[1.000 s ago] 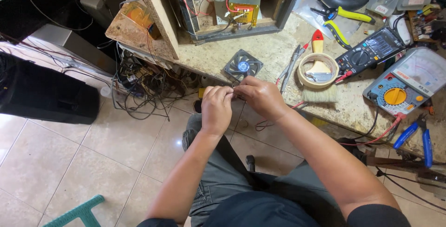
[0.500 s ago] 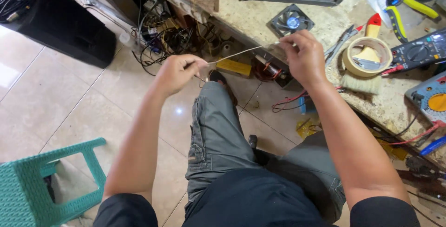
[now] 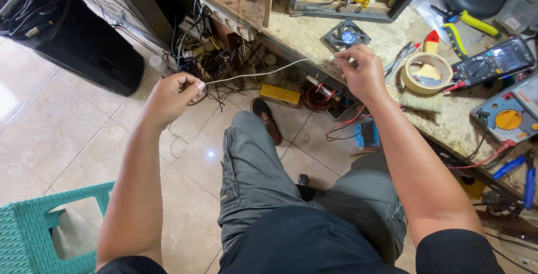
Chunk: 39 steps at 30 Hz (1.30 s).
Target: Repairing a cooling fan by stripping wires, applying electrical tape, and soldering the connections
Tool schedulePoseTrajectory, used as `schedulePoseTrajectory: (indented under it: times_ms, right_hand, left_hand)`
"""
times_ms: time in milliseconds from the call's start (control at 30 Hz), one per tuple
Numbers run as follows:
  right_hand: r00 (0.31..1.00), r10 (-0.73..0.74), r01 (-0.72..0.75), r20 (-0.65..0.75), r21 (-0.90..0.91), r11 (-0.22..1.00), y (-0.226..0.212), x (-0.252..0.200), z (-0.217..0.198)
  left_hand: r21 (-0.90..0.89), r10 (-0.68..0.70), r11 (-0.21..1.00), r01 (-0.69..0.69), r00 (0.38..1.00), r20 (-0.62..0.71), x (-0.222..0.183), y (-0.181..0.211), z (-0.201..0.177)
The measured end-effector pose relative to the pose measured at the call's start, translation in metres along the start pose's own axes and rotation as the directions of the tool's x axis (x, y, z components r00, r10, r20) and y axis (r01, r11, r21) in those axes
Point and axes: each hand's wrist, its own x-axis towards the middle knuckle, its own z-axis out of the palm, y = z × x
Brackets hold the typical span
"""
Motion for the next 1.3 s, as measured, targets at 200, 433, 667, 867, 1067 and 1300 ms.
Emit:
schedulePoseTrajectory:
  times_ms: [200, 433, 667, 867, 1067, 1300]
  right_hand:
    - [0.994, 0.107, -0.108, 0.026, 0.075, 0.991, -0.028, -0.012, -0.01]
    - [0.989, 0.04, -0.042, -0.145, -0.009, 0.999, -0.024, -0.027, -0.032]
    - [0.894, 0.051, -0.189, -0.446, -0.27, 0.944, -0.083, -0.111, -0.131]
    - [0.719, 0.096, -0.676, -0.689, -0.66, 0.328, -0.051, -0.222, -0.24]
    - [0.357, 0.686, -0.884, -0.634, -0.468, 0.027, -0.06, -0.226, -0.271]
    - [0.658, 0.557, -0.666, -0.507, -0.737, 0.116, 0.016, -0.299, -0.305]
  left_hand:
    - [-0.022, 0.0, 1.0, -0.001, 0.997, -0.072, -0.019, 0.003, 0.027]
    - [0.029, -0.075, 0.997, 0.075, 0.997, -0.007, -0.024, -0.009, 0.076]
    - [-0.11, -0.165, 0.981, 0.159, 0.985, -0.045, -0.032, -0.034, 0.108]
    - [-0.245, -0.202, 0.957, 0.157, 0.965, -0.169, -0.042, -0.059, 0.127]
    - [0.208, -0.238, 0.949, 0.237, 0.971, -0.022, -0.047, -0.021, 0.119]
    - [0.038, -0.326, 0.945, 0.325, 0.945, 0.023, -0.058, -0.004, 0.098]
